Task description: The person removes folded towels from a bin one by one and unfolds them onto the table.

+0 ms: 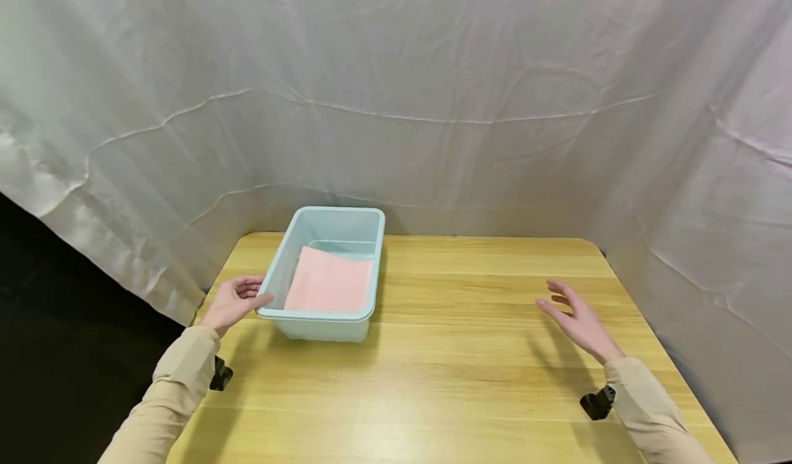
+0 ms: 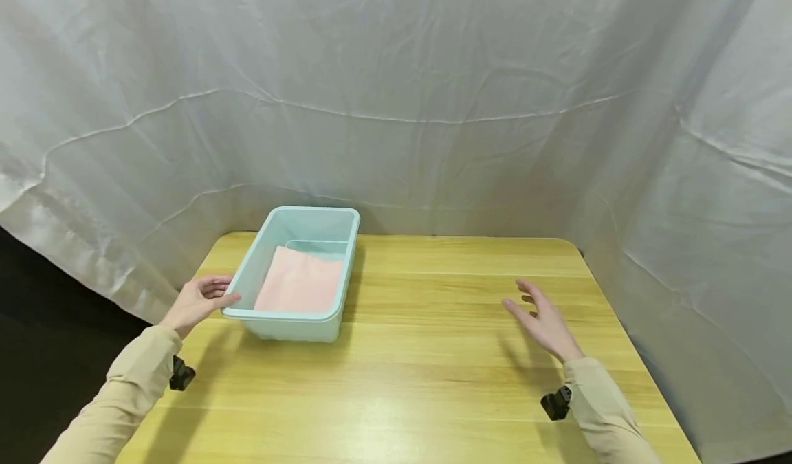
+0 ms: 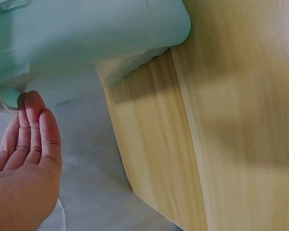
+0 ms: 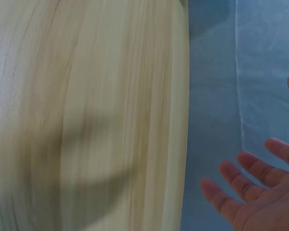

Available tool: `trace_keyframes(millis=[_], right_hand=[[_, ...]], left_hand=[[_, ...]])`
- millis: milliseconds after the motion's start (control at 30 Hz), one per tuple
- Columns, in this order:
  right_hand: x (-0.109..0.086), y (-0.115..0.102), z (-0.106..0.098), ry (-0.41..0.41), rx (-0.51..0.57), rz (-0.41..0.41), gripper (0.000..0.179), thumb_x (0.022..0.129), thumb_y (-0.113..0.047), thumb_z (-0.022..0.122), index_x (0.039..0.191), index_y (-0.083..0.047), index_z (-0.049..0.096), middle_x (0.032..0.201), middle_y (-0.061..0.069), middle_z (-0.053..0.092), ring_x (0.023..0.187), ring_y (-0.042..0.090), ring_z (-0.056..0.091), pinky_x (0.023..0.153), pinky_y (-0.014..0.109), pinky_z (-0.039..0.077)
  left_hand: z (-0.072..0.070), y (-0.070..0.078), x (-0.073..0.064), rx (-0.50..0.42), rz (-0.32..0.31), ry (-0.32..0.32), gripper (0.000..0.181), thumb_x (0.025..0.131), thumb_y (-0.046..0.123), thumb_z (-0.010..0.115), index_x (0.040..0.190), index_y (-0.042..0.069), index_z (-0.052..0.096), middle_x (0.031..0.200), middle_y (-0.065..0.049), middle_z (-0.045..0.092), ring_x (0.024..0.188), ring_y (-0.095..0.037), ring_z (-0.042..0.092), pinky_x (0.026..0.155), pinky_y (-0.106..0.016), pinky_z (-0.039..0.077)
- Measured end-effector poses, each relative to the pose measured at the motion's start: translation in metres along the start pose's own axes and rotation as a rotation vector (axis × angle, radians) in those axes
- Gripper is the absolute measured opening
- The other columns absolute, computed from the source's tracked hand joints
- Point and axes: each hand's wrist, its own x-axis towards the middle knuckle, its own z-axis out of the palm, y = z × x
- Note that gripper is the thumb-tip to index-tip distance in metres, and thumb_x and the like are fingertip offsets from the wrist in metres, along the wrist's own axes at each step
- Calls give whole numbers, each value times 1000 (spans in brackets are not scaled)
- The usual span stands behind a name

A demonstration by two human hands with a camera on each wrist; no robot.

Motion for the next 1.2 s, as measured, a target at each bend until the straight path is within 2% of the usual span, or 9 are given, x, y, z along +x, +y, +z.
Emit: trace_keyframes(millis=[433, 867, 1200], right_hand=[[5, -27, 9, -31, -32, -58, 70, 104, -42, 53, 154, 0, 30, 157, 29, 35, 139, 49, 39, 110, 66, 38], [14, -57, 22, -48, -113, -107, 71, 102, -45, 54, 154, -2, 32, 156, 26, 38, 139, 46, 40, 109, 66, 40], [20, -81, 32, -86, -149, -138, 73, 102, -50, 52, 156, -5, 31, 158, 25, 37, 144, 48, 35, 112, 68, 35]], left_hand=[[22, 14, -8, -2, 20, -68, 54, 88, 9, 74, 131, -15, 51, 113, -22, 65, 87, -5, 59, 74, -16, 52], [48, 26, -17, -41, 12, -127, 54, 87, 10, 77, 129, -13, 52, 105, -12, 65, 87, -12, 57, 74, -18, 51], [66, 36, -23, -64, 28, -162, 55, 84, 9, 79, 126, -14, 52, 106, -18, 65, 87, -14, 56, 74, -18, 50]])
